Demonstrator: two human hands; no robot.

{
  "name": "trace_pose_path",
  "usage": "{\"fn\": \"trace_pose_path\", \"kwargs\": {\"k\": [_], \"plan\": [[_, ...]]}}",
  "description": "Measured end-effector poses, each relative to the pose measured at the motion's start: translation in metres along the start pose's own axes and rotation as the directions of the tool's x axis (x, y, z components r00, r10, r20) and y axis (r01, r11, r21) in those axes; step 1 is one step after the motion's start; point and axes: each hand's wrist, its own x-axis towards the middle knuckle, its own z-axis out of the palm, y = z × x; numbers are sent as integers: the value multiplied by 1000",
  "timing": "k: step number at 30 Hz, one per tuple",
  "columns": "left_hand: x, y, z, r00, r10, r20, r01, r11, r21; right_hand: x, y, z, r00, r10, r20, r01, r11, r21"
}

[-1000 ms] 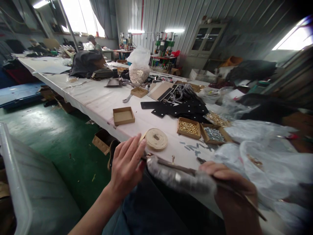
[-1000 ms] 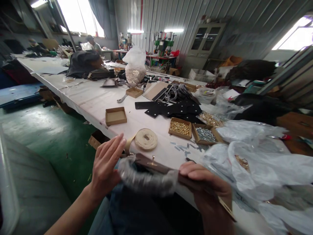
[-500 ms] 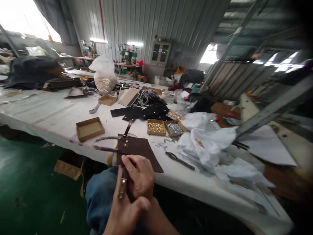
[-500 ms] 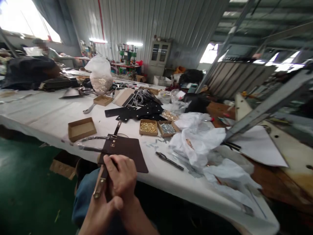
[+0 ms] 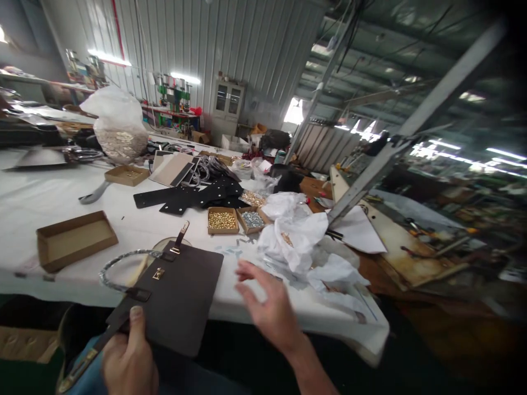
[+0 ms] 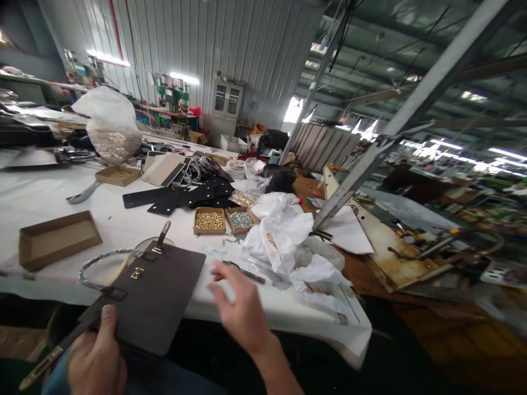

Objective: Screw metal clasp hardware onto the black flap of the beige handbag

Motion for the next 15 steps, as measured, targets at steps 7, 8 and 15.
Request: {"fn": "trace_pose_path", "kwargs": {"k": [7,8,15], "plan": [[19,-7,15,995,54,-82,-62,993,-96,86,119,-160,962,242,-124,-272,859,-433],[19,-9,16,995,69,-76,-75,993,-92,96,130,-170,959,262,-110,-281,823,-494],[37,-19,-10,949,311,43,-313,926,210,71,109,-206,946,-154,-285,-103,691,-715]]}}
